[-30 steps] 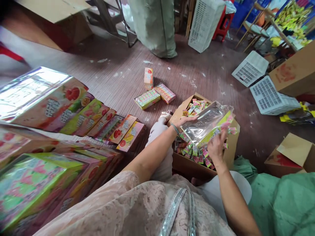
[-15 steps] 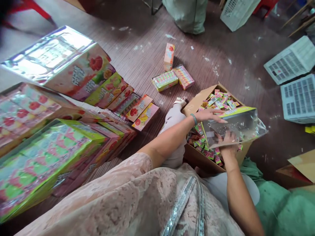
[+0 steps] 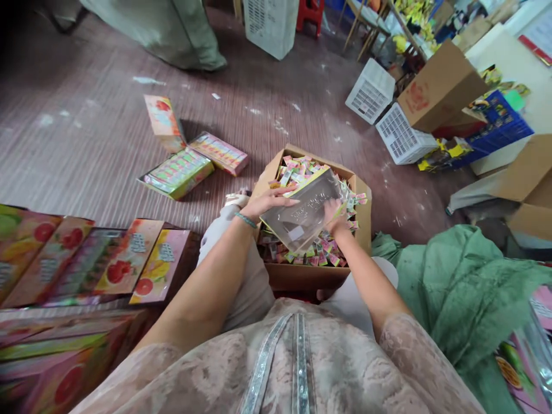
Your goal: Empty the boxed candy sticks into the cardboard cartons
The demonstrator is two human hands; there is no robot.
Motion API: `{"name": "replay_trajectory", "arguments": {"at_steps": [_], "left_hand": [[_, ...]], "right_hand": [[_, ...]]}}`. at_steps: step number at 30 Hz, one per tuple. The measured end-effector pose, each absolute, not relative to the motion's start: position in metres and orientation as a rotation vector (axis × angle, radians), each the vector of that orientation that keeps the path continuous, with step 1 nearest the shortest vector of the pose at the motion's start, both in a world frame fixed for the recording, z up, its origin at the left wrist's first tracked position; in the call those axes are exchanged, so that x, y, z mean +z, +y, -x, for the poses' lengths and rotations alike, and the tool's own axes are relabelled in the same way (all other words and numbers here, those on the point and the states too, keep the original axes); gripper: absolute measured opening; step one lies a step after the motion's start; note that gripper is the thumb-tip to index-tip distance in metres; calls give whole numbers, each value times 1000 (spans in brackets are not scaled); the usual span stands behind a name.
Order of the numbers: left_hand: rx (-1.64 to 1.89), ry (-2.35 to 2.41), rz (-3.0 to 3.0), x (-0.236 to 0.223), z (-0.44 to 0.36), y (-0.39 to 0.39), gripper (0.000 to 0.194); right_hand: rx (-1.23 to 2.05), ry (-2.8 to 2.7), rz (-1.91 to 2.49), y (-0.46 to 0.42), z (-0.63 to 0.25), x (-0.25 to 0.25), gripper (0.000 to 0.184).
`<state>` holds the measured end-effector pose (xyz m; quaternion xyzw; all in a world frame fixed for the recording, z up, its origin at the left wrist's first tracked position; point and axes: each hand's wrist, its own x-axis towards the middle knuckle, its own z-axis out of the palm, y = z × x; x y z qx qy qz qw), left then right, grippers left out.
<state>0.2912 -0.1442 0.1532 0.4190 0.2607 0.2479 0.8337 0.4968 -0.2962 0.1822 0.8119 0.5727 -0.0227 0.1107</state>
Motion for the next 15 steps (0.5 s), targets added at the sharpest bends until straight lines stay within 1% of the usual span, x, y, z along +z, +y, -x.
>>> {"name": "replay_trajectory", "arguments": {"at_steps": [2, 4, 6, 7, 8, 9, 11, 12, 14, 15], "left_hand": [[611, 599, -889, 155, -283, -136, 56], [762, 646, -788, 156, -275, -128, 54], [930, 700, -647, 155, -269, -121, 43], [1007, 710, -580, 155, -267, -117, 36], [1076, 706, -529, 155, -266, -114, 30], [1134, 694, -494, 155, -265, -112, 26], [1207, 667, -479, 159, -265, -110, 24], [1217, 676, -484, 162, -265, -109, 24], [1183, 731, -494, 170, -268, -109, 26], [1148, 761, -504, 174, -269, -109, 26]], "right_hand": [[-92, 1823, -2337, -308, -497, 174, 42], [-43, 1986, -2368, -318, -505, 167, 43], [87, 2043, -2525, -321, -525, 162, 44], [155, 1964, -2661, -318, -539, 161, 48], [176, 1796, -2819, -313, -555, 161, 55], [126, 1573, -2975, -307, -569, 160, 65], [-134, 1125, -3182, -290, -591, 156, 87], [-282, 1006, -3210, -281, -595, 151, 96], [-473, 1066, -3151, -264, -588, 138, 107], [-486, 1186, -3093, -255, -580, 130, 111]]}}
